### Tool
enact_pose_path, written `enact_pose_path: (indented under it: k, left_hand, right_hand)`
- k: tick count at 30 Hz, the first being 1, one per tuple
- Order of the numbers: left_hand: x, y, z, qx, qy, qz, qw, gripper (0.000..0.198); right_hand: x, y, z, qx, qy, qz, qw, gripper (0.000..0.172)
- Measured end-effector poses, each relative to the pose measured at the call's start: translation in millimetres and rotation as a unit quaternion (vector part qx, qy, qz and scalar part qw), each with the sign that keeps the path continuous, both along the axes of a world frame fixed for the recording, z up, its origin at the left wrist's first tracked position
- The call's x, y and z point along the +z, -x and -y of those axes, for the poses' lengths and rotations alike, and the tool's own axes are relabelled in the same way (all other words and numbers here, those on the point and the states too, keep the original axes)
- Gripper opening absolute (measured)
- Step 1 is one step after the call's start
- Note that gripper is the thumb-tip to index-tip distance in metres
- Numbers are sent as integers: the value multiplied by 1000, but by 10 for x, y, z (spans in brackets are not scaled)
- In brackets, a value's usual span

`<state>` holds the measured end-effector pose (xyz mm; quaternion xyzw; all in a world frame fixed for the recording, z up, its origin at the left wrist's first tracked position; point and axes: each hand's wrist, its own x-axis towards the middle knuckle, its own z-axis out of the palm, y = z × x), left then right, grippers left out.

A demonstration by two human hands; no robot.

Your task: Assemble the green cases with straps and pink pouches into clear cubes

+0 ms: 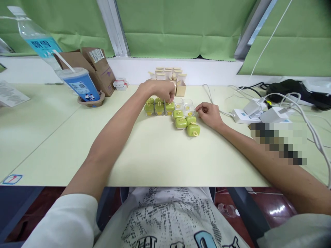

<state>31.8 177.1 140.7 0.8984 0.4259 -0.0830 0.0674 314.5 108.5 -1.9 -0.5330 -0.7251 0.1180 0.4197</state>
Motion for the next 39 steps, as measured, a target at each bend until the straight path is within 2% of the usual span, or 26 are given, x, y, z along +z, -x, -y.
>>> enact_pose_path:
  k: [5, 11, 20, 28, 31, 34, 37, 39]
  left_hand:
    - [10, -24, 55, -1, 16, -11, 1000, 43]
    - [48, -31, 125, 4, -9, -5, 1000, 41]
    - [-43, -71, 88, 15, -16, -18, 1000, 33]
    - [-48, -127, 138, 25, -19, -31, 999, 29]
    - [29, -135, 209, 17, -25, -38, 999, 43]
    - [140, -185, 347, -19, -49, -8, 999, 51]
    - [178, -319, 527, -56, -36, -14, 998, 39]
    - [146, -431, 640, -55, -19, -48, 997, 29]
  right_hand:
    - [-4, -1, -5, 0, -1, -1, 1000, 18]
    - [-7, 6, -4, 1, -2, 0, 1000, 19]
    - [-2, -4, -4, 3, -4, 1, 1000, 20]
    - [-11, -2, -9, 5, -6, 2, 1000, 20]
    - [-13, 0, -16, 7, -8, 1, 1000, 20]
    - [-16, 2, -22, 6, -9, 0, 1000, 20]
    - [-15, 3, -19, 6, -9, 0, 1000, 20]
    - [-10, 5, -12, 8, -9, 1, 1000, 20]
